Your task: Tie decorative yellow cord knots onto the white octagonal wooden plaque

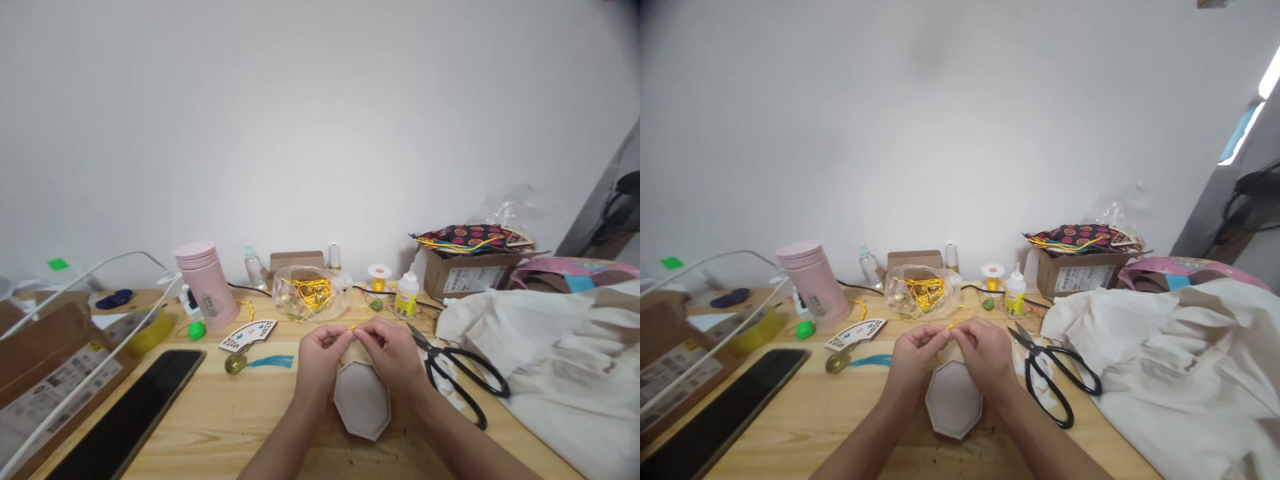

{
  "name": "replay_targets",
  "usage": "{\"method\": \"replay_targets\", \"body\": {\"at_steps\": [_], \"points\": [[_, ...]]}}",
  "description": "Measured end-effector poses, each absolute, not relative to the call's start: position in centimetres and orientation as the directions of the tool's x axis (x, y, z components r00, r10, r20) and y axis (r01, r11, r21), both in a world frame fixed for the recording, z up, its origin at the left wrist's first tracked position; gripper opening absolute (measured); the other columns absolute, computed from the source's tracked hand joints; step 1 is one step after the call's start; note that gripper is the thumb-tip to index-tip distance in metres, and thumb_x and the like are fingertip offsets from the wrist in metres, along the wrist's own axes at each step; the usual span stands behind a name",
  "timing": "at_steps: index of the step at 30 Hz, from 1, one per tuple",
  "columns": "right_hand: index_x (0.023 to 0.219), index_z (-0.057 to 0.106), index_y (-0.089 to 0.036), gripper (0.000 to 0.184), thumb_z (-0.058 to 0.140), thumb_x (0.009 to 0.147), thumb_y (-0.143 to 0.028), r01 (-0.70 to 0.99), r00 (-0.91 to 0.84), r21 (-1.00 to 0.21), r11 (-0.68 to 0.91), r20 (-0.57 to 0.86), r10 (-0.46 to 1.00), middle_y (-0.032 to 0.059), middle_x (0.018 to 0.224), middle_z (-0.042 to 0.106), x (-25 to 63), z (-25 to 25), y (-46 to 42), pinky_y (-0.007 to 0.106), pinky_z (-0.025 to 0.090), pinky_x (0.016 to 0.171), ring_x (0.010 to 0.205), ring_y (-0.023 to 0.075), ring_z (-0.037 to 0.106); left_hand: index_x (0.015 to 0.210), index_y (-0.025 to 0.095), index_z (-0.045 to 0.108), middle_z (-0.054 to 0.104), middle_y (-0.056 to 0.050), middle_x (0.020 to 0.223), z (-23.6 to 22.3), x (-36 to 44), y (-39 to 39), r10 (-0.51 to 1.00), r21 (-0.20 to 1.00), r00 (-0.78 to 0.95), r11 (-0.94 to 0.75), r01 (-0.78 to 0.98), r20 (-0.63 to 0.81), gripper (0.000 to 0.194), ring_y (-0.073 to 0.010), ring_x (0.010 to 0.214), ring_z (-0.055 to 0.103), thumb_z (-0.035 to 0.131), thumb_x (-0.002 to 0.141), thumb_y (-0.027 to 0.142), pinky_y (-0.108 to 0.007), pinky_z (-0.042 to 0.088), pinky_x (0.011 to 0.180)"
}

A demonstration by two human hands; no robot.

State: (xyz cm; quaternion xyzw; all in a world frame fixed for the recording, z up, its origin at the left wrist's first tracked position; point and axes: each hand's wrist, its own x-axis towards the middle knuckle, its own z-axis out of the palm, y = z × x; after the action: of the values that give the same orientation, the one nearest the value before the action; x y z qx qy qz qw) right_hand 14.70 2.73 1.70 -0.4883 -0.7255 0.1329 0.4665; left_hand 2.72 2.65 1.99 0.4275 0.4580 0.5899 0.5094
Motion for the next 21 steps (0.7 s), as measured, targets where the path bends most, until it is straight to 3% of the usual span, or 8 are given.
{"method": "replay_targets", "body": {"at_steps": [5,12,14,18,21], "points": [[0.066,0.060,-0.018,0.018,0.046,0.073,-0.026,0.408,-0.055,-0.809,0.423,0.441,0.896,-0.0011,0.058,0.059,14.7,1.5,2.9,0.019,0.037,0.049,0.053,0.0098,0.050,0.068,0.013,0.063,0.067,-0.004,0.064,1.7,2.5,2.9,1.000,0.948,0.002,0.012,-0.319,-0.012,0.015,-0.0149,0.064,0.058,0.066,0.054,0.018,-0.024,0.043,0.064],[0.067,0.061,-0.017,0.020,0.044,0.073,-0.026,0.367,-0.097,-0.839,0.401,0.394,0.914,0.0002,0.063,0.061,14.7,2.1,3.0,0.020,0.039,0.053,0.059,0.0113,0.053,0.070,0.011,0.066,0.067,-0.007,0.069,1.5,2.1,3.1,0.999,0.972,0.019,-0.045,-0.229,0.051,0.017,-0.0175,0.068,0.058,0.063,0.057,0.023,-0.027,0.043,0.067],[0.071,0.061,-0.019,0.019,0.043,0.075,-0.026,0.455,-0.121,-0.772,0.445,0.441,0.889,0.0007,0.068,0.062,14.8,2.1,2.9,0.021,0.039,0.055,0.062,0.0117,0.053,0.067,0.011,0.066,0.067,-0.006,0.067,1.7,2.2,2.9,0.999,0.974,0.001,-0.045,-0.221,0.047,0.015,-0.0168,0.066,0.058,0.063,0.058,0.022,-0.026,0.043,0.066],[0.069,0.061,-0.021,0.017,0.045,0.074,-0.026,0.700,-0.192,-0.497,0.513,0.561,0.805,0.0007,0.065,0.061,15.0,2.3,2.6,0.022,0.034,0.055,0.060,0.0121,0.051,0.063,0.012,0.066,0.068,-0.006,0.064,1.8,2.4,2.8,0.997,0.985,-0.048,-0.065,-0.158,0.058,0.012,-0.0173,0.064,0.059,0.064,0.056,0.021,-0.026,0.044,0.063],[0.066,0.060,-0.021,0.015,0.046,0.073,-0.025,0.783,-0.219,-0.368,0.502,0.592,0.775,0.0004,0.062,0.060,15.2,2.6,2.5,0.022,0.032,0.054,0.059,0.0117,0.051,0.065,0.012,0.065,0.068,-0.006,0.065,1.5,2.4,3.0,0.993,0.992,-0.051,-0.107,-0.065,0.103,0.014,-0.0183,0.063,0.060,0.063,0.057,0.023,-0.027,0.045,0.062]]}}
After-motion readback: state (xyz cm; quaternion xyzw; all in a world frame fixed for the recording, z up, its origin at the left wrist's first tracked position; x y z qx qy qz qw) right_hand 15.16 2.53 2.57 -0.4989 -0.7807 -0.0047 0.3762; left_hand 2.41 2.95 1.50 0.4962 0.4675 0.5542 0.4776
